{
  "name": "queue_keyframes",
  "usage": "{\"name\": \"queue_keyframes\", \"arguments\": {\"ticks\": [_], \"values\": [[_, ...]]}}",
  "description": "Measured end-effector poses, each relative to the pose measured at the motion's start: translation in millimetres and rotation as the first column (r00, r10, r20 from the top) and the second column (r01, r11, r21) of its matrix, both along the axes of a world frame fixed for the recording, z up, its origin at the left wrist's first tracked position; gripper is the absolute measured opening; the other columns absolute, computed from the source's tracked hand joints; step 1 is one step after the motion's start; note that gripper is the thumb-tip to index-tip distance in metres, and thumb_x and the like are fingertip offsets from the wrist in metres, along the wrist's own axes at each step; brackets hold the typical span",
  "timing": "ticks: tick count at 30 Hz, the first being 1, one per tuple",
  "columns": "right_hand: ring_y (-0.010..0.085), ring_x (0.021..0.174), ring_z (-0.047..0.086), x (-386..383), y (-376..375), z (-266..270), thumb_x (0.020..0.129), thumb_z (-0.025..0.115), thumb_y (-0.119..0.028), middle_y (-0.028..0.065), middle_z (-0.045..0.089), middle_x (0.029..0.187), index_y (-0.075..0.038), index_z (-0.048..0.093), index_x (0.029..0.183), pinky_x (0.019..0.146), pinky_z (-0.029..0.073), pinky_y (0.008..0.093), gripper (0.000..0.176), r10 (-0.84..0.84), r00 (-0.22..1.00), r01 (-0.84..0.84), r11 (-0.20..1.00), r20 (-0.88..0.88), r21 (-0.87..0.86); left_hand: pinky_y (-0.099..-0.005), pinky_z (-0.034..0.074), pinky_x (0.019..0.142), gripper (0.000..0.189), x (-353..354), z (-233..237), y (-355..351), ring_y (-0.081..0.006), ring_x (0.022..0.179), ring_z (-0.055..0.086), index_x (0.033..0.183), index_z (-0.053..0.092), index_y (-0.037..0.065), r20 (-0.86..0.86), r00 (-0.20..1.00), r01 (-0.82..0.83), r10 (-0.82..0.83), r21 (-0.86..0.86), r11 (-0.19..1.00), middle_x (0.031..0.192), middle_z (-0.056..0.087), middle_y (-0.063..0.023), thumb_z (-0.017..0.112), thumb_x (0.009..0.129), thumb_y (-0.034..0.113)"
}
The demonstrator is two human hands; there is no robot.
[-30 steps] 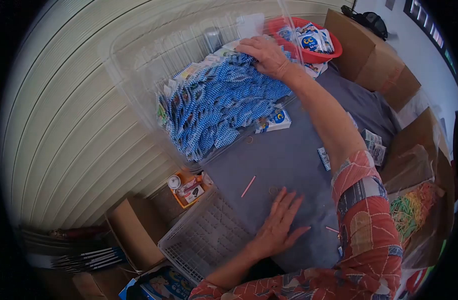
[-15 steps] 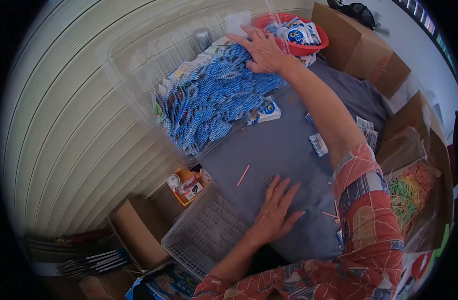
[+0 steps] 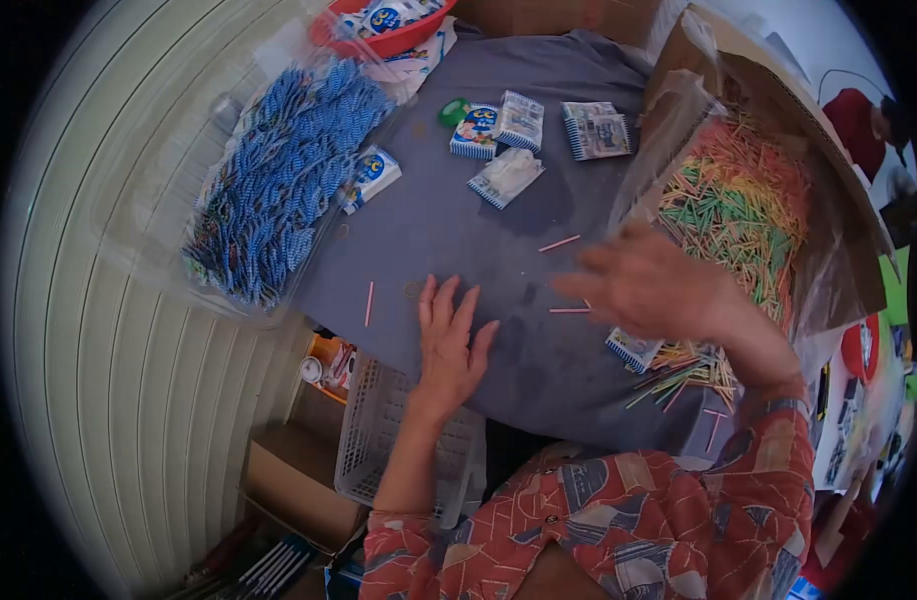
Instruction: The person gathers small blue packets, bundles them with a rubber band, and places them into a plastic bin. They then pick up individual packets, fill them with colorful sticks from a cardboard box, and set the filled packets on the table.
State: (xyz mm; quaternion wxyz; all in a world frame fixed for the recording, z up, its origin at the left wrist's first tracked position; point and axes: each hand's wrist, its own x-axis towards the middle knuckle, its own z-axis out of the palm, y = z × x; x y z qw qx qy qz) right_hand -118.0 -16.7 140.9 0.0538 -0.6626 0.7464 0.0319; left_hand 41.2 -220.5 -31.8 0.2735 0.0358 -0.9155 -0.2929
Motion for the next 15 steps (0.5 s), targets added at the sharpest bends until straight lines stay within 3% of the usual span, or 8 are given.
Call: {"name": "queue_keyframes", "arguments": {"ticks": [2, 3, 5, 6, 9, 12, 15], "values": [[0.0305, 0.096, 0.063, 6.0, 61.4, -1.8, 0.084, 0.069, -0.022, 0.0124, 0.065, 0.104, -0.01, 0.057, 0.129, 0.086, 0.045, 0.0449, 0.048, -0.076, 0.938, 0.068, 0.997, 0.339, 0.037, -0.0511, 0.038, 0.105, 0.047, -16.0, 11.3, -11.2, -0.0435, 0.128, 0.041, 0.128, 0.056, 0.001, 0.026, 0.998, 0.052, -0.051, -0.037, 0.998, 0.132, 0.05, -0.0213, 0.071, 0.085, 0.011], [0.0305, 0.096, 0.063, 9.1, 82.0, -6.5, 0.084, 0.069, -0.022, 0.0124, 0.065, 0.104, -0.01, 0.057, 0.129, 0.086, 0.045, 0.0449, 0.048, -0.099, 0.932, 0.093, 0.995, 0.348, 0.036, -0.0508, 0.04, 0.101, 0.042, -29.1, 20.1, -16.7, -0.0417, 0.122, 0.045, 0.125, 0.058, 0.001, 0.053, 0.994, 0.097, -0.094, -0.065, 0.993, 0.126, 0.053, -0.0201, 0.07, 0.085, 0.01], [0.0347, 0.1, 0.063, 18.1, 121.8, -15.0, 0.087, 0.067, -0.018, 0.0149, 0.066, 0.108, -0.007, 0.058, 0.126, 0.084, 0.048, 0.0463, 0.041, -0.367, 0.795, 0.34, 0.929, 0.483, 0.145, -0.0484, 0.042, 0.095, 0.036, -74.4, 51.6, -18.9, -0.0384, 0.112, 0.048, 0.12, 0.062, 0.001, 0.002, 0.997, 0.072, -0.073, -0.19, 0.979, 0.117, 0.056, -0.0182, 0.069, 0.086, 0.009], [0.0347, 0.1, 0.063, 23.4, 135.9, -23.5, 0.087, 0.067, -0.018, 0.0149, 0.066, 0.108, -0.007, 0.058, 0.126, 0.084, 0.048, 0.0463, 0.041, -0.421, 0.77, 0.4, 0.904, 0.479, 0.152, -0.0482, 0.041, 0.096, 0.033, -105.2, 55.6, -19.2, -0.0381, 0.112, 0.048, 0.117, 0.063, 0.002, 0.01, 1.0, 0.024, -0.022, -0.296, 0.955, 0.116, 0.057, -0.0181, 0.068, 0.086, 0.012], [0.0364, 0.089, 0.065, 37.5, 148.9, -48.6, 0.086, 0.066, -0.016, 0.016, 0.067, 0.097, -0.006, 0.061, 0.121, 0.077, 0.05, 0.0469, 0.036, -0.288, 0.83, 0.406, 0.899, 0.477, -0.163, -0.0479, 0.037, 0.098, 0.029, -187.8, 32.5, -27.5, -0.0379, 0.111, 0.049, 0.113, 0.066, 0.005, 0.023, 0.989, -0.103, 0.143, -0.581, 0.808, 0.116, 0.058, -0.0174, 0.066, 0.087, 0.019], [0.0363, 0.088, 0.065, 31.1, 169.2, -49.2, 0.087, 0.066, -0.015, 0.0154, 0.067, 0.096, -0.005, 0.06, 0.121, 0.076, 0.051, 0.0471, 0.036, -0.307, 0.831, 0.409, 0.902, 0.464, -0.136, -0.0504, 0.035, 0.097, 0.025, -220.2, 2.7, -48.7, -0.0355, 0.111, 0.049, 0.106, 0.069, 0.006, 0.042, 0.999, 0.012, 0.019, -0.646, 0.764, 0.116, 0.06, -0.0138, 0.066, 0.085, 0.02], [0.0357, 0.081, 0.065, -10.5, 211.3, -48.9, 0.085, 0.07, -0.013, 0.0166, 0.065, 0.084, 0.0, 0.066, 0.107, 0.073, 0.051, 0.0449, 0.026, -0.386, 0.789, 0.57, 0.751, 0.478, -0.333, -0.0495, 0.035, 0.095, 0.019, -227.2, 6.8, -60.3, -0.0324, 0.113, 0.05, 0.097, 0.072, 0.007, 0.16, 0.987, 0.109, -0.021, -0.565, 0.818, 0.115, 0.061, -0.0102, 0.069, 0.081, 0.018]]}}
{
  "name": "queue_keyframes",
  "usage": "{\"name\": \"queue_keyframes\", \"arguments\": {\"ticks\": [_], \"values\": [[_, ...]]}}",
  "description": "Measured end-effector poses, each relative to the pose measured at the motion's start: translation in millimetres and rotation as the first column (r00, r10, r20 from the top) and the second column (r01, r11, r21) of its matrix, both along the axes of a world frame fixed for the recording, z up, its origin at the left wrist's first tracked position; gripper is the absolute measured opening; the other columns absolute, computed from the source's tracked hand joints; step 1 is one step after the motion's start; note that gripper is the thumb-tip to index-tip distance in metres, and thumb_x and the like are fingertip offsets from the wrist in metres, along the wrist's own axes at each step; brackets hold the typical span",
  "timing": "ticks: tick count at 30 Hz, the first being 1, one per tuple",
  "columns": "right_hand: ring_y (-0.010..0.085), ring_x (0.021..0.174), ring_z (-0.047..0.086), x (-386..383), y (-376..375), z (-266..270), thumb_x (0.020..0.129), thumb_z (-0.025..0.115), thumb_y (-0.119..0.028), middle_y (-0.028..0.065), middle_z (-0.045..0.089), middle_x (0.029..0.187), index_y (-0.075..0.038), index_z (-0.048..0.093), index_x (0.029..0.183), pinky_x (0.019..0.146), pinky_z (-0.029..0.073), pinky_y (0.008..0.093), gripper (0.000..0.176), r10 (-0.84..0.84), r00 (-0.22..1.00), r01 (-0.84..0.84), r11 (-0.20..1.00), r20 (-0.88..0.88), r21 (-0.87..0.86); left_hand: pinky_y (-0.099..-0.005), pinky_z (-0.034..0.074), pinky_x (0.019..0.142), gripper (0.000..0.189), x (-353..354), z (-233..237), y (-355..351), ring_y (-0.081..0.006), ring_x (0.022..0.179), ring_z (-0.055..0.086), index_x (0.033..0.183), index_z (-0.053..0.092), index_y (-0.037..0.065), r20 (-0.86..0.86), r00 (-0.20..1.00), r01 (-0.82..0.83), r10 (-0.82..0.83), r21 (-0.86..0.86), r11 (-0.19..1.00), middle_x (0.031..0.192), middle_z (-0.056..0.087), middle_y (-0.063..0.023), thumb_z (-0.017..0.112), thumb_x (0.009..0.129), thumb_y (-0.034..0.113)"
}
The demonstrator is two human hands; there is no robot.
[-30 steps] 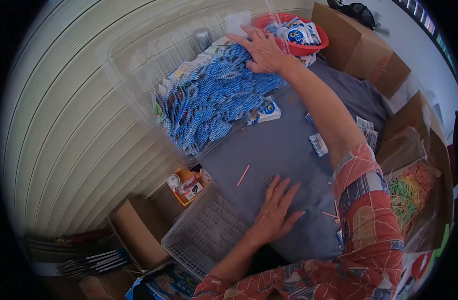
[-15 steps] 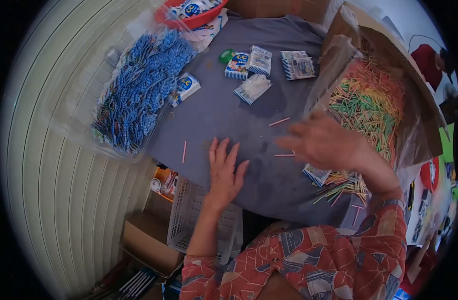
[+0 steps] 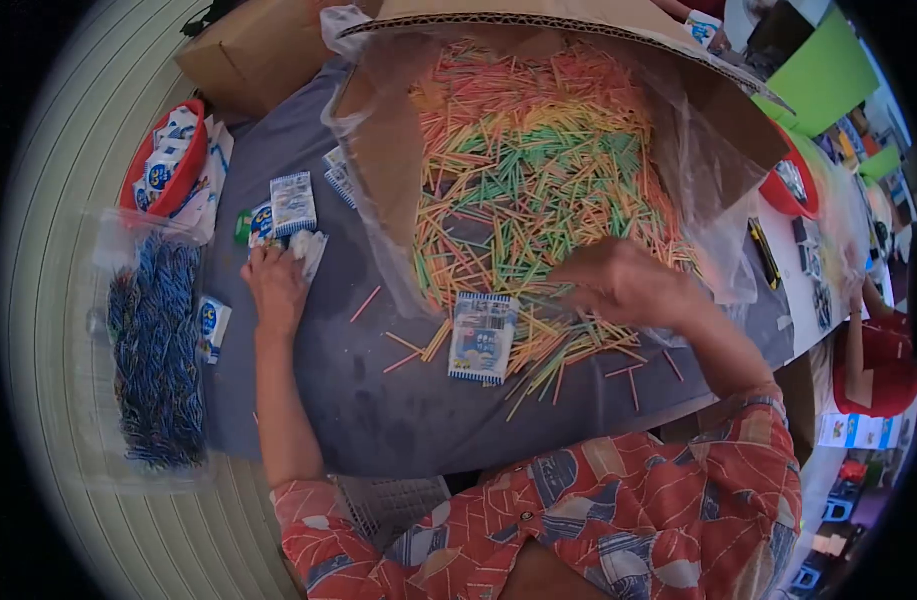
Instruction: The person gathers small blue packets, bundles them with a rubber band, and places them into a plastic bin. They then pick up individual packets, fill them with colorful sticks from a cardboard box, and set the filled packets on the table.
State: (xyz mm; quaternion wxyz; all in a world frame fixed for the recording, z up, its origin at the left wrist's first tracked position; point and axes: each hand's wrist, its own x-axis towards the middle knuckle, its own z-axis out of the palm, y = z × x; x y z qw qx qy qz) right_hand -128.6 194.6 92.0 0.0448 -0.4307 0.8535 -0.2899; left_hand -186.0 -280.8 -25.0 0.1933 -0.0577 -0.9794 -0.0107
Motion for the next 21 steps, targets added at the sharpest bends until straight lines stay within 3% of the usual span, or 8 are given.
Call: {"name": "queue_keyframes", "arguments": {"ticks": [3, 5, 7, 11, 13, 16, 18, 21], "values": [[0.0376, 0.082, 0.063, -64.3, 30.5, -1.3, 0.083, 0.065, -0.006, 0.0172, 0.064, 0.085, -0.001, 0.068, 0.098, 0.072, 0.05, 0.0454, 0.016, -0.155, 0.942, 0.234, 0.94, -0.298, 0.249, -0.0467, 0.036, 0.092, 0.016, 6.7, 17.8, 9.4, -0.0306, 0.11, 0.052, 0.091, 0.072, 0.007, -0.093, 0.996, -0.006, 0.009, 0.034, 0.999, 0.105, 0.064, -0.008, 0.073, 0.079, 0.017], [0.0386, 0.085, 0.063, -112.6, 29.5, 1.0, 0.081, 0.062, -0.001, 0.0171, 0.064, 0.087, -0.003, 0.068, 0.096, 0.072, 0.05, 0.0461, 0.016, -0.159, 0.908, 0.251, 0.947, -0.388, 0.202, -0.0444, 0.037, 0.091, 0.016, 20.9, 35.8, 30.1, -0.0306, 0.108, 0.052, 0.091, 0.072, 0.008, -0.161, 0.986, -0.039, 0.039, 0.005, 0.999, 0.101, 0.064, -0.0085, 0.074, 0.078, 0.016], [0.0385, 0.089, 0.062, -155.3, 13.7, 10.8, 0.077, 0.062, 0.001, 0.0174, 0.065, 0.089, -0.005, 0.068, 0.096, 0.074, 0.051, 0.0462, 0.022, -0.208, 0.853, 0.338, 0.92, -0.478, 0.201, -0.0419, 0.04, 0.087, 0.015, 44.1, 60.1, 75.6, -0.0304, 0.098, 0.054, 0.089, 0.072, 0.008, -0.427, 0.899, 0.004, 0.097, 0.229, 0.974, 0.092, 0.064, -0.0089, 0.077, 0.076, 0.013], [0.0335, 0.101, 0.067, -256.2, -22.7, -6.0, 0.083, 0.056, -0.001, 0.0205, 0.069, 0.106, -0.007, 0.073, 0.103, 0.089, 0.053, 0.0447, 0.027, -0.288, 0.741, 0.537, 0.796, -0.607, 0.279, -0.0412, 0.046, 0.077, 0.017, 122.8, 76.5, 178.9, -0.0289, 0.079, 0.058, 0.086, 0.068, 0.005, -0.003, 0.987, 0.141, -0.159, 0.47, 0.871, 0.085, 0.063, -0.0101, 0.08, 0.077, 0.013], [0.033, 0.1, 0.068, -270.6, -29.5, -5.2, 0.082, 0.056, -0.001, 0.0201, 0.07, 0.106, -0.007, 0.074, 0.101, 0.089, 0.053, 0.0441, 0.027, -0.332, 0.773, 0.499, 0.845, -0.541, 0.194, -0.0427, 0.049, 0.071, 0.023, 134.0, 71.6, 220.6, -0.0314, 0.08, 0.06, 0.089, 0.067, 0.004, 0.106, 0.97, 0.16, -0.217, 0.394, 0.905, 0.09, 0.064, -0.0123, 0.079, 0.078, 0.019], [0.0325, 0.097, 0.069, -256.3, -30.8, 11.8, 0.081, 0.056, 0.0, 0.0191, 0.071, 0.103, -0.008, 0.075, 0.098, 0.09, 0.054, 0.0427, 0.027, -0.366, 0.82, 0.477, 0.862, -0.441, 0.171, -0.0457, 0.05, 0.073, 0.031, 134.7, 49.5, 248.8, -0.0352, 0.084, 0.061, 0.096, 0.066, 0.003, 0.17, 0.982, 0.016, -0.087, 0.38, 0.925, 0.097, 0.063, -0.0158, 0.078, 0.08, 0.027], [0.0317, 0.101, 0.068, -240.9, -19.1, 12.7, 0.082, 0.059, -0.003, 0.0189, 0.07, 0.105, -0.01, 0.075, 0.102, 0.091, 0.053, 0.0442, 0.026, -0.277, 0.708, 0.52, 0.827, -0.65, 0.214, -0.0454, 0.052, 0.07, 0.035, 136.8, 50.6, 251.7, -0.036, 0.084, 0.061, 0.1, 0.065, 0.001, 0.183, 0.977, 0.042, -0.11, 0.34, 0.94, 0.098, 0.061, -0.0167, 0.076, 0.08, 0.028], [0.031, 0.108, 0.065, -225.9, 24.5, -4.1, 0.081, 0.064, -0.008, 0.0161, 0.068, 0.113, -0.012, 0.074, 0.106, 0.095, 0.051, 0.0445, 0.027, -0.253, 0.803, 0.404, 0.897, -0.54, 0.18, -0.0436, 0.054, 0.068, 0.037, 143.3, 46.9, 257.2, -0.0361, 0.084, 0.06, 0.102, 0.063, -0.002, 0.167, 0.974, 0.106, -0.154, 0.264, 0.959, 0.096, 0.059, -0.017, 0.073, 0.08, 0.025]]}}
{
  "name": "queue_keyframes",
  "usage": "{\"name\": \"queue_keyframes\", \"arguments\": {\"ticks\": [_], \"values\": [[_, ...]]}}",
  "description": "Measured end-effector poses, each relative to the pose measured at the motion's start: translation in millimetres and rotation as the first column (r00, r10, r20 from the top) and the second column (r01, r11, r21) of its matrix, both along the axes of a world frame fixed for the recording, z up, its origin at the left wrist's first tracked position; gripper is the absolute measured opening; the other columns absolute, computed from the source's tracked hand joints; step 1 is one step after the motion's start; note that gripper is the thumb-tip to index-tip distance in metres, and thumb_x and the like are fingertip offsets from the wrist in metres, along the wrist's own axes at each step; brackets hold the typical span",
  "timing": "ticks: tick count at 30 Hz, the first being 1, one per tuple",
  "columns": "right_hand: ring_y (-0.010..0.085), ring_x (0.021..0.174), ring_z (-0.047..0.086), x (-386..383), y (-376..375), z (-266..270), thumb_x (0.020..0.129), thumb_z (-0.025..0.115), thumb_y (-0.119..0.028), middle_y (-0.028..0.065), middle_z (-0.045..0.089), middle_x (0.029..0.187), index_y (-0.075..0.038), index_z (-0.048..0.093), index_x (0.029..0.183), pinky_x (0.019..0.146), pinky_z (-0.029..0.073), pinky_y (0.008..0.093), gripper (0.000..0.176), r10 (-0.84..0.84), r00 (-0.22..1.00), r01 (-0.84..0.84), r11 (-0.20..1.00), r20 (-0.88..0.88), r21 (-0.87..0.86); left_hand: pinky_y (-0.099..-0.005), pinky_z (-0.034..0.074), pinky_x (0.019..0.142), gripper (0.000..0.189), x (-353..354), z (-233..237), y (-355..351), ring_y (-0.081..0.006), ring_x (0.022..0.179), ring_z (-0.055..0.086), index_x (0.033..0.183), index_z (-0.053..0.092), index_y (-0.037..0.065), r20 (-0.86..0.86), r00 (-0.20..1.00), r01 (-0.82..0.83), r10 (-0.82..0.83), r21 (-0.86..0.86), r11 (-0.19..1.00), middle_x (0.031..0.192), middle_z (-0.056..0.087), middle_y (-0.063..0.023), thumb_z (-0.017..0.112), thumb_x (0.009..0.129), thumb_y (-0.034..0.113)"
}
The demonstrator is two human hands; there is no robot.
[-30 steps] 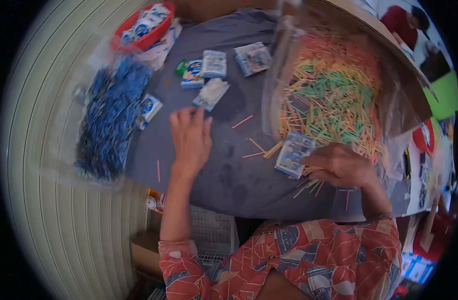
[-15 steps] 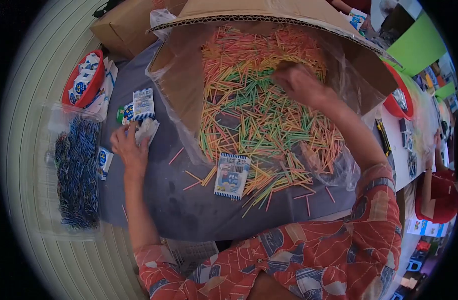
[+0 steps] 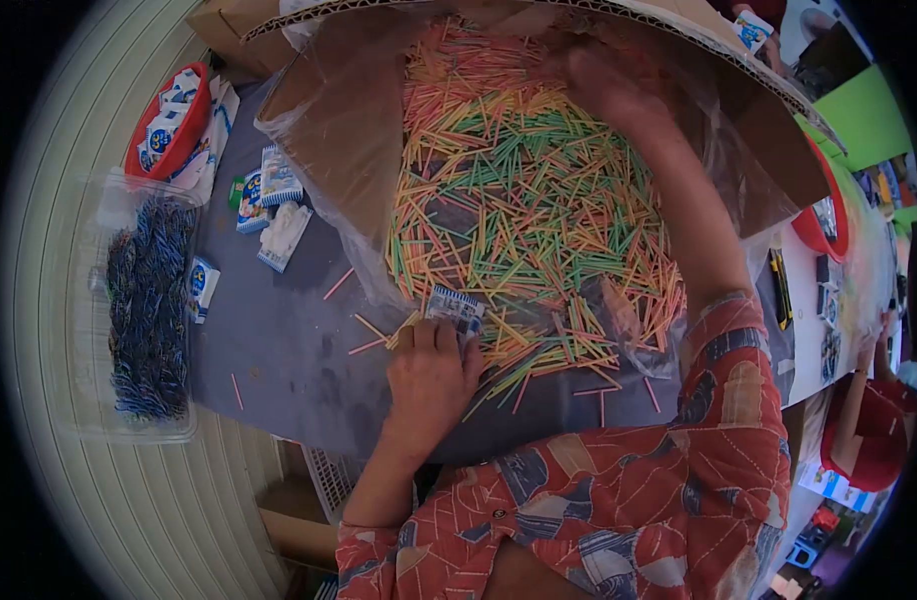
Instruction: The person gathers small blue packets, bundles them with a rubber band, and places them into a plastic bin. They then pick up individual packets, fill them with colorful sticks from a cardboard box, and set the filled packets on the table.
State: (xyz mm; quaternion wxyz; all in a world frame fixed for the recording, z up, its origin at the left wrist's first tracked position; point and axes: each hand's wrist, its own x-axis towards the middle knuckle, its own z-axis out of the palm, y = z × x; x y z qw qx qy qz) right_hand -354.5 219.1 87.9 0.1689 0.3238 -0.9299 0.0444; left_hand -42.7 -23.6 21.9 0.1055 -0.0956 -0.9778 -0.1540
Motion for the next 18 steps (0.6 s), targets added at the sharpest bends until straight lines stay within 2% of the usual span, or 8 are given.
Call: {"name": "queue_keyframes", "arguments": {"ticks": [3, 8, 11, 13, 14, 15, 16, 18], "values": [[0.0297, 0.119, 0.058, 23.0, 21.1, 3.1, 0.08, 0.068, -0.012, 0.0104, 0.064, 0.121, -0.014, 0.073, 0.108, 0.099, 0.048, 0.0443, 0.029, -0.04, 0.971, 0.071, 0.99, -0.238, 0.123, -0.0412, 0.055, 0.067, 0.033, 4.5, -7.9, 5.4, -0.034, 0.084, 0.06, 0.1, 0.063, -0.004, -0.056, 0.997, 0.05, -0.055, -0.072, 0.996, 0.093, 0.058, -0.0158, 0.069, 0.078, 0.02], [0.0273, 0.126, 0.05, 32.1, 1.0, -9.2, 0.08, 0.069, -0.014, 0.0058, 0.061, 0.126, -0.014, 0.071, 0.113, 0.103, 0.044, 0.0444, 0.034, 0.051, 0.944, 0.004, 0.986, -0.325, 0.166, -0.0394, 0.055, 0.067, 0.034, 10.2, -27.9, 9.3, -0.0307, 0.087, 0.061, 0.1, 0.063, -0.004, -0.134, 0.99, 0.029, -0.054, -0.181, 0.983, 0.095, 0.06, -0.0149, 0.068, 0.074, 0.017], [0.0269, 0.13, 0.047, 31.9, -20.5, -8.7, 0.081, 0.068, -0.016, 0.0029, 0.056, 0.133, -0.016, 0.067, 0.12, 0.103, 0.042, 0.0443, 0.04, -0.088, 0.947, 0.18, 0.941, -0.308, 0.285, -0.0392, 0.055, 0.067, 0.031, 14.6, -34.3, 9.5, -0.031, 0.09, 0.062, 0.101, 0.065, -0.003, -0.291, 0.95, 0.086, -0.11, -0.095, 0.992, 0.098, 0.061, -0.0146, 0.07, 0.075, 0.014], [0.0274, 0.131, 0.046, 2.5, -19.7, -12.4, 0.082, 0.066, -0.017, 0.0005, 0.051, 0.14, -0.019, 0.065, 0.125, 0.103, 0.04, 0.0435, 0.043, -0.192, 0.948, 0.271, 0.906, -0.254, 0.324, -0.0394, 0.054, 0.07, 0.028, 15.2, -29.9, 7.3, -0.0315, 0.092, 0.062, 0.102, 0.067, 0.0, -0.27, 0.96, 0.115, -0.073, 0.143, 0.983, 0.099, 0.062, -0.0126, 0.072, 0.076, 0.011], [0.0272, 0.13, 0.047, -23.3, -7.7, -17.1, 0.082, 0.067, -0.018, 0.0028, 0.053, 0.137, -0.018, 0.062, 0.128, 0.101, 0.042, 0.043, 0.046, 0.094, 0.99, -0.085, 0.993, 0.104, -0.086, -0.0394, 0.054, 0.07, 0.028, 13.0, -23.2, 4.8, -0.0315, 0.092, 0.062, 0.102, 0.067, 0.0, -0.272, 0.96, 0.104, -0.062, 0.142, 0.984, 0.099, 0.062, -0.0126, 0.072, 0.076, 0.011], [0.0269, 0.128, 0.049, -43.9, -1.8, -20.9, 0.083, 0.068, -0.02, 0.0052, 0.054, 0.135, -0.017, 0.059, 0.13, 0.1, 0.044, 0.0424, 0.049, 0.483, 0.825, -0.263, 0.787, 0.293, -0.558, -0.0401, 0.053, 0.071, 0.027, 12.3, -13.5, 2.4, -0.0315, 0.091, 0.061, 0.102, 0.068, 0.001, -0.212, 0.976, 0.092, -0.046, 0.214, 0.973, 0.099, 0.062, -0.0116, 0.073, 0.077, 0.01], [0.0269, 0.128, 0.049, -56.4, -3.0, -20.5, 0.083, 0.068, -0.02, 0.0052, 0.054, 0.135, -0.017, 0.059, 0.13, 0.1, 0.044, 0.0424, 0.049, 0.486, 0.821, -0.262, 0.787, 0.3, -0.559, -0.0407, 0.052, 0.072, 0.027, 12.5, -8.0, 0.6, -0.0315, 0.09, 0.061, 0.102, 0.069, 0.002, -0.147, 0.988, 0.08, -0.038, 0.285, 0.955, 0.1, 0.062, -0.0105, 0.074, 0.077, 0.01], [0.0295, 0.126, 0.051, -74.0, -0.6, -14.7, 0.086, 0.069, -0.021, 0.013, 0.063, 0.123, -0.012, 0.065, 0.125, 0.108, 0.038, 0.0419, 0.04, 0.179, 0.984, -0.176, 0.972, 0.006, -0.156, -0.0414, 0.052, 0.073, 0.026, 11.1, -6.6, -0.9, -0.0315, 0.088, 0.06, 0.101, 0.069, 0.002, -0.131, 0.991, 0.071, -0.033, 0.297, 0.952, 0.099, 0.062, -0.01, 0.074, 0.076, 0.009]]}}
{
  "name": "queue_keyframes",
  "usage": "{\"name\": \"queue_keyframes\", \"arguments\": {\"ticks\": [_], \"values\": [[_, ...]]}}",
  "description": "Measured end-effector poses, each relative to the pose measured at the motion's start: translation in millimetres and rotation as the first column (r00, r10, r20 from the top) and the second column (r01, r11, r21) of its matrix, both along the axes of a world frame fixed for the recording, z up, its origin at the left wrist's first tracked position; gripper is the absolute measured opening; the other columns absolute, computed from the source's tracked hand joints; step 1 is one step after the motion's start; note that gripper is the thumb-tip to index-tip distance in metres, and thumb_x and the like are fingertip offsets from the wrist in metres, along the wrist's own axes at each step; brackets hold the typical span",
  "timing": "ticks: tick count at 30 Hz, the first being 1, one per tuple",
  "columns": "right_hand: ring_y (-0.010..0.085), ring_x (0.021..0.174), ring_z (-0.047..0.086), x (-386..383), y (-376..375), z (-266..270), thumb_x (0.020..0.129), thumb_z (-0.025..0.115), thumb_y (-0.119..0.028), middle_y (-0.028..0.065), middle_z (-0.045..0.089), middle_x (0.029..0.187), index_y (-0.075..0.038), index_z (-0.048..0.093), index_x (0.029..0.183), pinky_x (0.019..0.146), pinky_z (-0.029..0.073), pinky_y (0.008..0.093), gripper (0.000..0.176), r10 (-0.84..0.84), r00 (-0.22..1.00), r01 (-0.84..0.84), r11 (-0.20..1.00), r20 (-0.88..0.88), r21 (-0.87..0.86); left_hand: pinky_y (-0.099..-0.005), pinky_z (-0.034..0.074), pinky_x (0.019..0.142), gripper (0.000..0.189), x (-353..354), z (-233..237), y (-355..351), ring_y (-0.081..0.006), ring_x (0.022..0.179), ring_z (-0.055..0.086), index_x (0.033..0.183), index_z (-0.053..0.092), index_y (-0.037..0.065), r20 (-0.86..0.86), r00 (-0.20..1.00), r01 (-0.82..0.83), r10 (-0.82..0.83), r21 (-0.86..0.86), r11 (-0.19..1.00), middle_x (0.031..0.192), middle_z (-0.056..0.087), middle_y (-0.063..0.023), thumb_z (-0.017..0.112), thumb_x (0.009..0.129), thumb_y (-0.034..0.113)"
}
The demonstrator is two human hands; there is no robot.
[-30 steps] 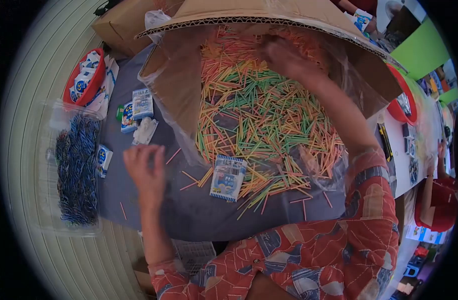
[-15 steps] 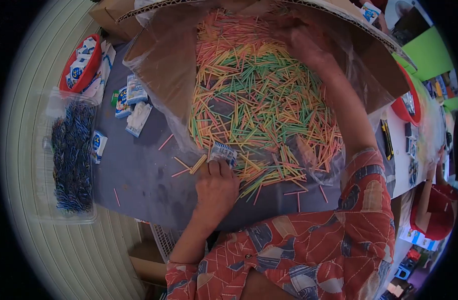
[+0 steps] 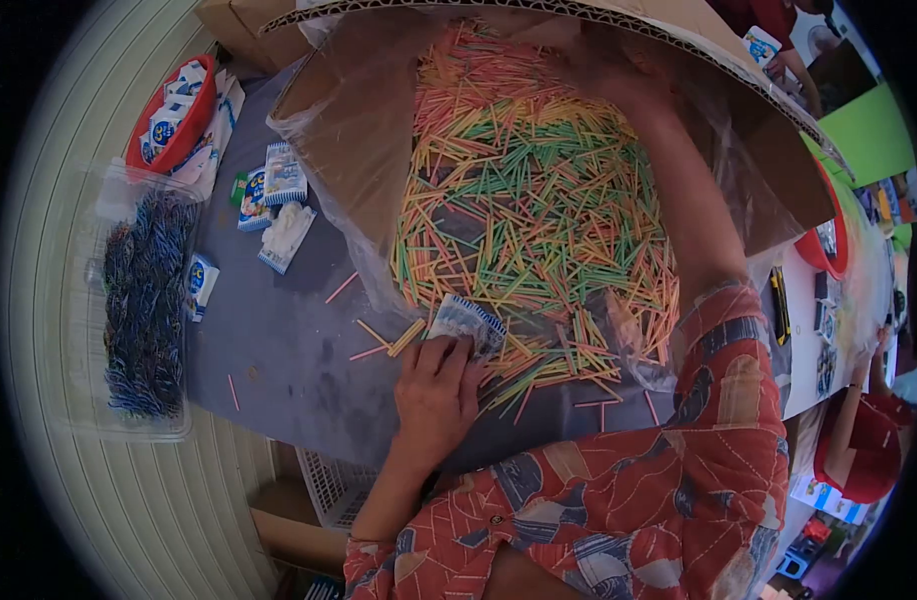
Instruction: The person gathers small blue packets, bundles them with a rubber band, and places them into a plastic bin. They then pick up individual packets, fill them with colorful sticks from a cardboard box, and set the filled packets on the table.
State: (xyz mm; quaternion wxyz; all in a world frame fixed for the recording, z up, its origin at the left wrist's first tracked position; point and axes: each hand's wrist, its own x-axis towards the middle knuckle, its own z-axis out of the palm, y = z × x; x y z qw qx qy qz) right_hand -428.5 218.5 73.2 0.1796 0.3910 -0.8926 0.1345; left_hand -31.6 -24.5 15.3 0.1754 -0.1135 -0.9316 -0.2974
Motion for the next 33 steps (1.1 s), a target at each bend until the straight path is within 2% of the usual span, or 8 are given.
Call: {"name": "queue_keyframes", "arguments": {"ticks": [4, 6, 22, 23, 24, 25, 27, 33], "values": [[0.0254, 0.111, 0.062, 5.2, -34.8, -5.1, 0.092, 0.061, -0.016, 0.0114, 0.062, 0.122, -0.019, 0.055, 0.133, 0.093, 0.05, 0.0355, 0.041, -0.224, 0.945, 0.302, 0.879, -0.239, 0.368, -0.0426, 0.05, 0.074, 0.026, -4.9, -9.1, -3.3, -0.0309, 0.087, 0.058, 0.098, 0.07, 0.001, -0.012, 1.0, -0.021, 0.021, 0.022, 1.0, 0.096, 0.06, -0.0093, 0.073, 0.073, 0.008], [0.0267, 0.105, 0.063, -51.3, -37.7, -59.2, 0.097, 0.056, -0.023, 0.0133, 0.063, 0.119, -0.015, 0.058, 0.129, 0.09, 0.051, 0.0398, 0.033, -0.169, 0.794, 0.532, 0.656, -0.583, 0.535, -0.0425, 0.05, 0.074, 0.026, -4.8, -9.5, -1.0, -0.0307, 0.088, 0.058, 0.097, 0.07, 0.001, -0.038, 0.999, -0.034, 0.031, -0.061, 0.998, 0.096, 0.06, -0.0094, 0.072, 0.072, 0.007], [0.0144, 0.084, 0.061, -55.7, -28.0, -54.4, 0.101, 0.054, -0.035, 0.0074, 0.064, 0.095, -0.011, 0.06, 0.11, 0.07, 0.053, 0.0355, 0.027, -0.094, 0.597, 0.224, 0.973, -0.797, 0.053, -0.0429, 0.049, 0.076, 0.028, -0.3, -23.5, -20.7, -0.0325, 0.087, 0.057, 0.098, 0.069, 0.001, -0.006, 1.0, -0.023, 0.024, 0.187, 0.982, 0.096, 0.06, -0.012, 0.069, 0.07, -0.001], [0.0128, 0.077, 0.06, -18.6, -39.4, -35.9, 0.1, 0.055, -0.033, 0.0054, 0.062, 0.087, -0.011, 0.06, 0.106, 0.064, 0.052, 0.0332, 0.023, -0.232, 0.937, 0.106, 0.9, -0.26, -0.423, -0.0429, 0.049, 0.076, 0.028, -0.3, -20.3, -20.5, -0.0325, 0.087, 0.057, 0.098, 0.069, 0.001, -0.007, 1.0, -0.022, 0.023, 0.188, 0.982, 0.096, 0.06, -0.012, 0.069, 0.07, -0.001], [0.0111, 0.07, 0.059, 4.5, -45.7, -25.3, 0.1, 0.057, -0.031, 0.0034, 0.06, 0.079, -0.011, 0.06, 0.102, 0.059, 0.051, 0.031, 0.021, 0.015, 0.94, 0.27, 0.582, 0.342, -0.767, -0.0435, 0.049, 0.076, 0.027, 0.2, -15.4, -19.0, -0.0327, 0.086, 0.057, 0.097, 0.069, 0.001, -0.049, 0.997, -0.051, 0.056, 0.095, 0.994, 0.096, 0.06, -0.012, 0.069, 0.07, -0.001], [0.0111, 0.07, 0.059, 8.9, -44.5, -25.3, 0.1, 0.057, -0.031, 0.0034, 0.06, 0.079, -0.011, 0.06, 0.102, 0.059, 0.051, 0.031, 0.021, 0.01, 0.939, 0.274, 0.582, 0.343, -0.766, -0.044, 0.048, 0.076, 0.027, 2.0, -12.6, -17.6, -0.033, 0.085, 0.057, 0.097, 0.069, 0.002, -0.093, 0.992, -0.083, 0.083, 0.003, 0.997, 0.095, 0.06, -0.012, 0.07, 0.07, 0.0], [0.018, 0.072, 0.063, 21.8, -42.3, -22.4, 0.099, 0.059, -0.02, 0.006, 0.066, 0.084, -0.007, 0.063, 0.106, 0.056, 0.051, 0.0387, 0.016, 0.31, 0.781, 0.513, 0.178, 0.542, -0.84, -0.044, 0.049, 0.077, 0.025, 6.4, -18.0, -16.0, -0.0336, 0.087, 0.057, 0.096, 0.07, 0.002, -0.04, 0.997, -0.074, 0.073, -0.02, 0.997, 0.096, 0.06, -0.0125, 0.07, 0.071, 0.002], [0.0104, 0.052, 0.042, 75.6, -37.6, -18.2, 0.104, 0.05, -0.039, -0.0004, 0.047, 0.064, -0.005, 0.058, 0.101, 0.049, 0.042, 0.0288, 0.034, 0.505, 0.737, 0.519, 0.003, 0.45, -0.854, -0.0433, 0.05, 0.075, 0.018, 11.5, -2.9, -21.4, -0.0345, 0.09, 0.06, 0.095, 0.071, 0.0, 0.1, 0.995, -0.019, 0.018, 0.013, 1.0, 0.096, 0.063, -0.0139, 0.07, 0.078, 0.006]]}}
